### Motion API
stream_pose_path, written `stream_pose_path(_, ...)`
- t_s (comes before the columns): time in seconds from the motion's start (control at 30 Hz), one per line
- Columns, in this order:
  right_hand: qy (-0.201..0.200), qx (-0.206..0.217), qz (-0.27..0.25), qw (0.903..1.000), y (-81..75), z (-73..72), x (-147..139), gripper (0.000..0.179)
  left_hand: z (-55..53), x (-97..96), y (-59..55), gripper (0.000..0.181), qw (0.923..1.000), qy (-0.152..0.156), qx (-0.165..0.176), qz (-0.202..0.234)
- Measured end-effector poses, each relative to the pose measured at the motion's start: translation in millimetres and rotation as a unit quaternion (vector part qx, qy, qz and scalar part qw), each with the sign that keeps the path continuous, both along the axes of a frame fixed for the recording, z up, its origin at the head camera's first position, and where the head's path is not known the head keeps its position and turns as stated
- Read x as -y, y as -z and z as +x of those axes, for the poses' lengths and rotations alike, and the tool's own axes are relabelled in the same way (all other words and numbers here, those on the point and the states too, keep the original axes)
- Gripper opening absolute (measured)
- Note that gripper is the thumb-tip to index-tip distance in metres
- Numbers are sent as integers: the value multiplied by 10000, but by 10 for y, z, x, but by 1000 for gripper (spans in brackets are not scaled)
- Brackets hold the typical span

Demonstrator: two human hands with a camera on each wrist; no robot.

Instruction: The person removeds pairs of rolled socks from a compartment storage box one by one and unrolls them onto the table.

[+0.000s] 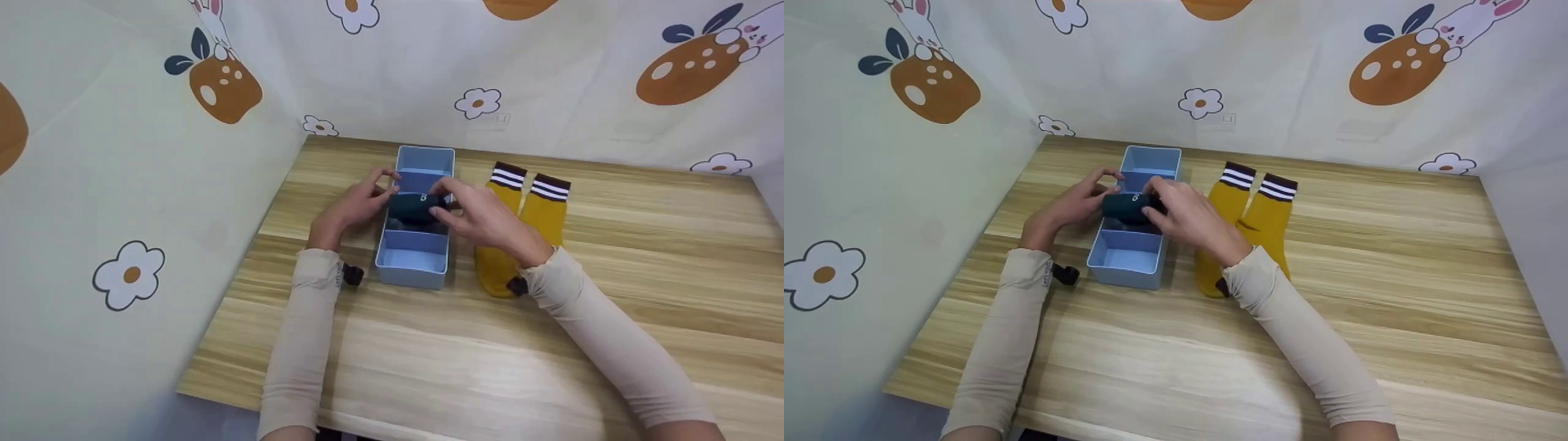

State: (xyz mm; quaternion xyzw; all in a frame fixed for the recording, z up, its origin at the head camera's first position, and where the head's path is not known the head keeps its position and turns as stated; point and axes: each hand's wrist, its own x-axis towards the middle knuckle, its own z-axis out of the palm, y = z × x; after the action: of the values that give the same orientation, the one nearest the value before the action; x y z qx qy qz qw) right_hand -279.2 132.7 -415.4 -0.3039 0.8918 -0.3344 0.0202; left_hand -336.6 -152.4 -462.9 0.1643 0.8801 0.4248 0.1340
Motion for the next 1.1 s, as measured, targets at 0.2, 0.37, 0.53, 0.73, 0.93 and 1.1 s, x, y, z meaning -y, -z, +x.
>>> stream_pose_path(0.2,-124,36,-453,9989,36,-16,-79,28,-1,-18,-12,36,10000,-19,10,21)
stream_pose_path(0.37,-184,-29,-863,9961,49,-22,-150,31,7,-15,-13,36,10000,-17,-21,22)
stream_pose_path(0.53,-28,12,-1069,9943,43,-15,-264,45,0,-18,-21,38,10000,39,-83,14)
stream_pose_path(0.73,-2,25,-1246,9922,51,-8,-424,37,3,1,-17,36,10000,-10,-84,-48)
stream_pose_path(0.93,-217,356,-1684,9848,58,5,-598,32,-17,-6,26,38,9997,51,-234,79)
stream_pose_path(1.1,-193,733,-1934,9782,69,16,-755,33,-11,-7,39,37,9997,11,-222,90)
